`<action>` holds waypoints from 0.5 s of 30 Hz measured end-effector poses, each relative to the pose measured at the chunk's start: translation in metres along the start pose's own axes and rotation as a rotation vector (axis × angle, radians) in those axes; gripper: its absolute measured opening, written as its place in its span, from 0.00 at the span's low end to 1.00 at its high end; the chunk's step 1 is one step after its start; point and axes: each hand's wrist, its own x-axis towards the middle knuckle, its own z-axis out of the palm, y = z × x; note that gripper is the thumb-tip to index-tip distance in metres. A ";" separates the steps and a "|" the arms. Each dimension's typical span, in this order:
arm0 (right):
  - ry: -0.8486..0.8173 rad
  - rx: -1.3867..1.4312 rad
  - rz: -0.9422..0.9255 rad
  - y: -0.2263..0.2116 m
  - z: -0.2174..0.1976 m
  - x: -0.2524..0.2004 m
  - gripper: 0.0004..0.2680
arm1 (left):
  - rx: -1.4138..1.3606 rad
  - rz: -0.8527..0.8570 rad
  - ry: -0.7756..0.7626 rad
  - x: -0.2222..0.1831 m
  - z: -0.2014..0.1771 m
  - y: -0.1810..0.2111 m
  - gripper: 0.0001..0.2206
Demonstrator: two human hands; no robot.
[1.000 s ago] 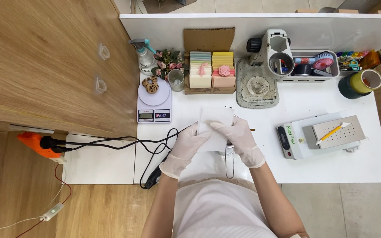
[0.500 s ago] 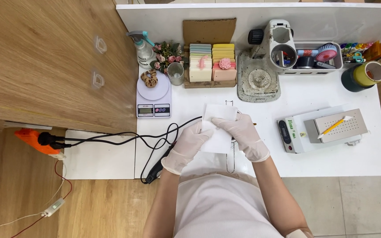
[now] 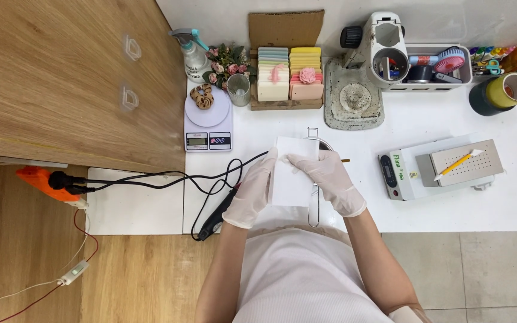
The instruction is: The recorder extracts wax designs from a melting pot and smooths them between paper/sheets, then uses a heat gun to finish decorative wax pieces.
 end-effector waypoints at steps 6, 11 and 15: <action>0.033 -0.066 -0.164 0.013 -0.008 0.008 0.16 | -0.303 0.045 0.009 -0.003 0.011 0.004 0.19; 0.255 -0.312 -0.539 0.007 0.006 -0.009 0.22 | -0.416 0.124 -0.037 0.004 0.010 -0.005 0.18; 0.141 -0.134 -0.573 0.017 0.023 -0.012 0.25 | -0.452 0.119 -0.084 0.012 0.012 -0.023 0.18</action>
